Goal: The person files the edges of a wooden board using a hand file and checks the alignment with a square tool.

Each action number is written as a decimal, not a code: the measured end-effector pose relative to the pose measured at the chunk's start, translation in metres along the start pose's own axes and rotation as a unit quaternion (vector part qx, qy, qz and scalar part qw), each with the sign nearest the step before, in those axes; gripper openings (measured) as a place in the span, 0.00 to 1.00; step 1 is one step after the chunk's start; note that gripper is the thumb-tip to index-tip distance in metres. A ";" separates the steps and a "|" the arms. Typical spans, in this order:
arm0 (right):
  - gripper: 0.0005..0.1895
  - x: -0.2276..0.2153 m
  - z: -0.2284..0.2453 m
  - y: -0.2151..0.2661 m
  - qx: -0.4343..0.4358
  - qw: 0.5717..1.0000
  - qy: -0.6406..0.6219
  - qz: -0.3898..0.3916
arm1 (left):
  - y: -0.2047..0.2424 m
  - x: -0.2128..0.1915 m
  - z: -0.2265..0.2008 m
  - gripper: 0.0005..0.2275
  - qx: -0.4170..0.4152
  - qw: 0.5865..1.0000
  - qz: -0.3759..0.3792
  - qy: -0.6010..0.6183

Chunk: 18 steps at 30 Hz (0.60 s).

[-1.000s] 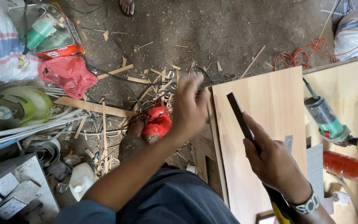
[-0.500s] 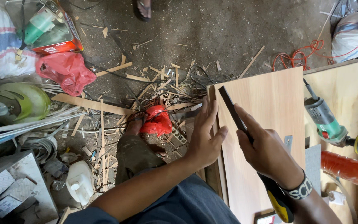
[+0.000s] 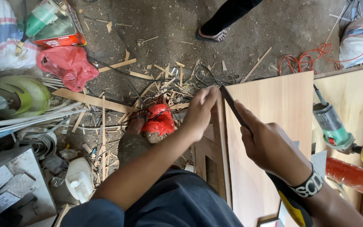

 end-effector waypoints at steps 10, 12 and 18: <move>0.35 0.021 0.012 0.006 -0.043 0.997 -0.055 -0.021 | -0.034 0.013 0.027 0.20 0.042 0.994 0.037 0.095; 0.34 0.028 0.011 0.011 -0.006 0.987 -0.117 -0.106 | -0.036 0.009 0.022 0.14 0.127 0.992 -0.012 0.020; 0.33 0.035 -0.019 0.011 0.040 0.991 -0.113 -0.062 | -0.015 0.006 0.006 0.16 0.098 0.993 0.005 0.072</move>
Point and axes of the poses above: each hand's wrist, its own y-axis away from the middle knuckle, its own x-axis out of the palm, z = x × y, the point moved 8 cm from there along -y, towards the middle knuckle, and after that the axes turned 15 degrees about x, right-handed, at the moved point
